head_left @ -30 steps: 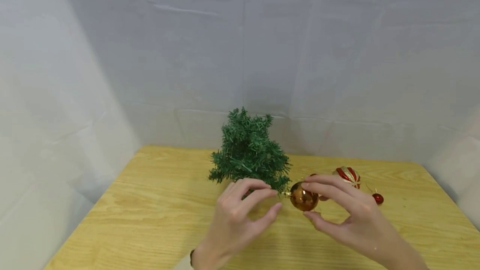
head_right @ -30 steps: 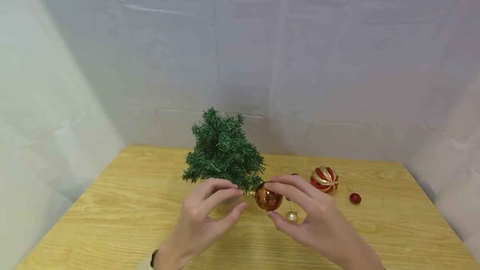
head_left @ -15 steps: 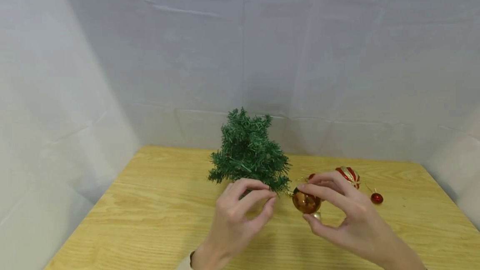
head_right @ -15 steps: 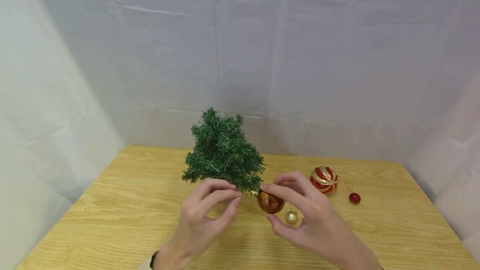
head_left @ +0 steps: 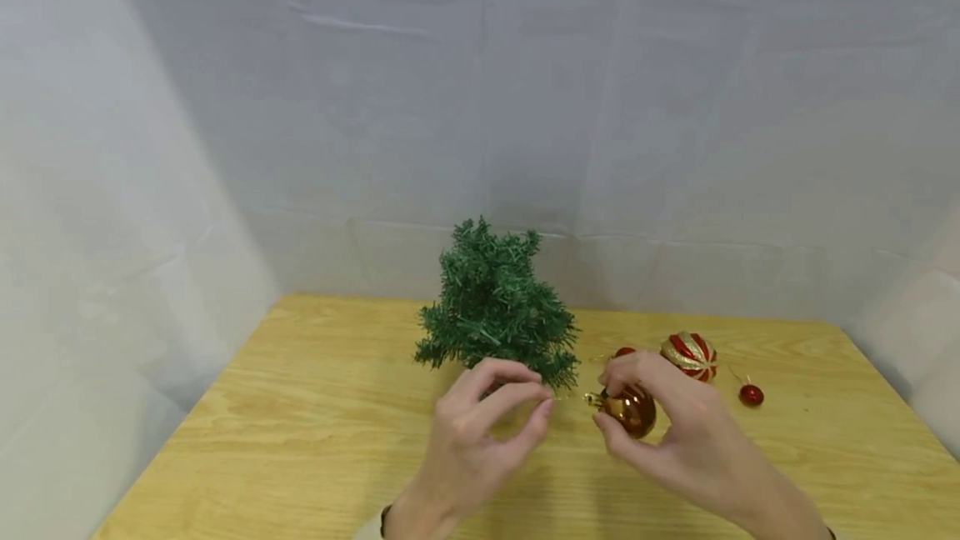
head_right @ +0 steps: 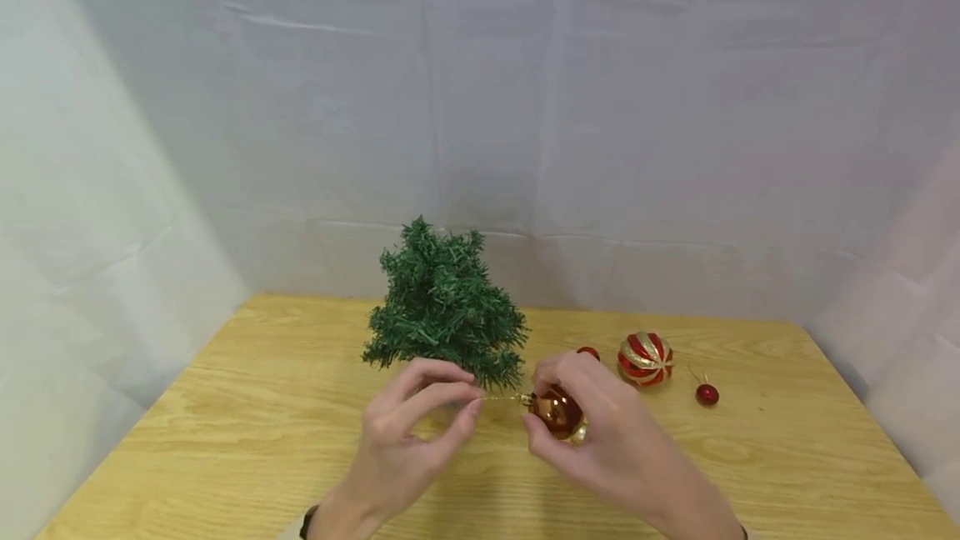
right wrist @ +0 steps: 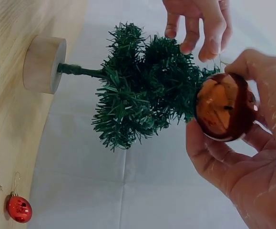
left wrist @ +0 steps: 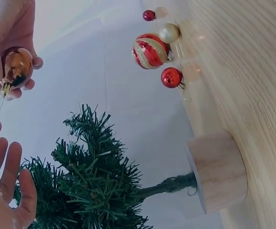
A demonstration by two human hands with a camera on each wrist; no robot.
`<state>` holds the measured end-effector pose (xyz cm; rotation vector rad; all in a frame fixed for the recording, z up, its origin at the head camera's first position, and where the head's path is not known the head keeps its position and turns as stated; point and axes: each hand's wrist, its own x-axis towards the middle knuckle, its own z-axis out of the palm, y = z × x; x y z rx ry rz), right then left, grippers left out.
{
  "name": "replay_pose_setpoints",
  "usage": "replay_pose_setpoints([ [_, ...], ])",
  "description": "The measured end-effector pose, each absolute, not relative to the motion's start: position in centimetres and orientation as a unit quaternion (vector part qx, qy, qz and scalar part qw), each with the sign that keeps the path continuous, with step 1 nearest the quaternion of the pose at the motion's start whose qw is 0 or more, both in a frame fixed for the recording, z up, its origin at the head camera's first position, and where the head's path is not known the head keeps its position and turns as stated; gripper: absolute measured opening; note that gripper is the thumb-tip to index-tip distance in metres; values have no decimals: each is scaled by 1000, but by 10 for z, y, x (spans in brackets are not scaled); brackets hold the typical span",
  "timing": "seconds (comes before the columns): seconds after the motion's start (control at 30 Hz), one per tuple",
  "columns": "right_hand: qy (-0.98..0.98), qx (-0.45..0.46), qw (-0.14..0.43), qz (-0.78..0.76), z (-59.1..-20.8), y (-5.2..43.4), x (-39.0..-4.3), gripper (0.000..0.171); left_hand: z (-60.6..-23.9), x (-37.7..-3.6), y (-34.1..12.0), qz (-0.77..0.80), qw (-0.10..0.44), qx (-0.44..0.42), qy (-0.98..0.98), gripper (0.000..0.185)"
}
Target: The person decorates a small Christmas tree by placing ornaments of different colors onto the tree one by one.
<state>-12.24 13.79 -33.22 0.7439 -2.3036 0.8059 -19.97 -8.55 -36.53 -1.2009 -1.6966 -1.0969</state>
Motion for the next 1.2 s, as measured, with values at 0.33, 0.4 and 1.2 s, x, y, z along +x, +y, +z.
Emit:
replay_pose_setpoints([
  [0.33, -840, 330, 316, 294, -337, 133, -133, 10, -365, -197, -84, -437, 370, -474, -668, 10],
  [0.4, -840, 330, 317, 292, -338, 132, -134, 10, -365, -197, -84, -437, 370, -474, -669, 10],
  [1.2, -842, 288, 340, 305, -340, 117, -143, 22, -359, -200, -91, -414, 383, -440, -699, 9],
])
